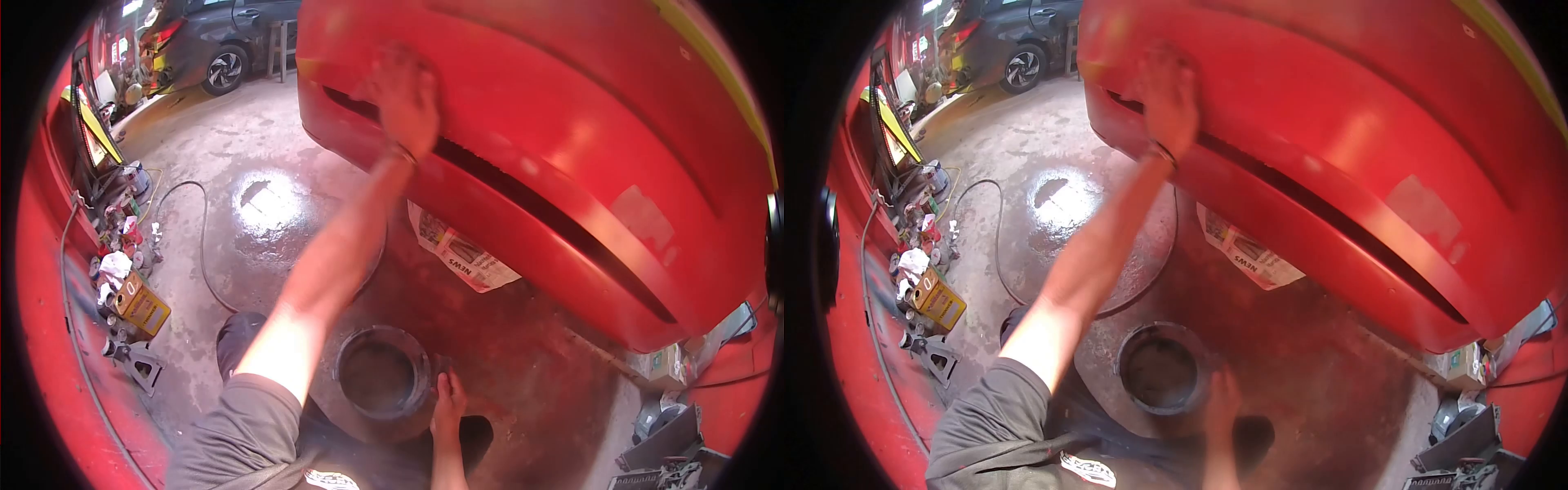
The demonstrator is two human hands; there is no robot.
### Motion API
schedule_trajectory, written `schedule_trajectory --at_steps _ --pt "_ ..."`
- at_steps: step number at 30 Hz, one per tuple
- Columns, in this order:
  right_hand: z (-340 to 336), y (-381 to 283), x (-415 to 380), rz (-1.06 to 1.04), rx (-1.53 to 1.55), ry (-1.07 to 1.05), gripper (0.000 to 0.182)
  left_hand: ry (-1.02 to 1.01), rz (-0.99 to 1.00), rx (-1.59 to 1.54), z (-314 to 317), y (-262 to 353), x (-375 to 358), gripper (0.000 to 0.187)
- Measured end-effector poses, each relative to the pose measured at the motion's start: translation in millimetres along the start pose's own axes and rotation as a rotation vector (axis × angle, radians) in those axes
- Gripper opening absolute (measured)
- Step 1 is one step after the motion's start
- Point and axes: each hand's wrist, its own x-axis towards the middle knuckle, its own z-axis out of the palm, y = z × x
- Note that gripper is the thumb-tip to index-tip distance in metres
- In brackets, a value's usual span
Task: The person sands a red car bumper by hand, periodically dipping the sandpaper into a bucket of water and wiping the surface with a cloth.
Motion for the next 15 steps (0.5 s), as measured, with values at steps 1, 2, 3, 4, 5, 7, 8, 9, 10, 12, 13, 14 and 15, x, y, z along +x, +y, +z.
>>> schedule_trajectory --at_steps 1,2,3,4,5,7,8,9,10,12,13,14,15 --pt "-3 11 6 0.064 0.060 -0.006 0.051 -0.019 0.042 -0.075 -6 42 -22 0.049" --pt "1 11 7 0.124 0.111 -0.023 0.051 -0.123 0.117 -0.074 -11 74 -44 0.050" --pt "11 7 10 0.188 0.163 -0.042 0.052 -0.231 0.190 -0.070 -14 101 -65 0.050" --pt "20 2 12 0.253 0.211 -0.064 0.052 -0.282 0.220 -0.149 -18 122 -84 0.050" --pt "28 -2 13 0.250 0.195 -0.114 0.051 -0.335 0.249 -0.226 -19 134 -95 0.050" --pt "39 -3 13 0.241 0.167 -0.207 0.048 -0.441 0.275 -0.183 -17 118 -98 0.051" --pt "41 1 13 0.256 0.093 -0.260 0.048 -0.421 0.269 -0.128 -15 102 -98 0.049" --pt "44 9 16 0.269 0.024 -0.307 0.048 -0.403 0.262 -0.072 -12 84 -100 0.048" --pt "48 16 19 0.280 -0.046 -0.350 0.048 -0.308 0.233 0.017 -11 61 -98 0.044" --pt "58 32 22 0.175 -0.293 -0.385 0.048 0.007 -0.057 -0.230 -21 32 -90 0.038" --pt "69 38 26 0.130 -0.399 -0.374 0.049 0.004 -0.147 -0.260 -23 9 -90 0.040" --pt "76 42 28 -0.001 -0.578 -0.364 0.045 0.005 -0.238 -0.291 -27 -12 -90 0.044" --pt "81 50 29 -0.119 -0.765 -0.338 0.042 -0.075 -0.393 -0.318 -42 -7 -96 0.047"
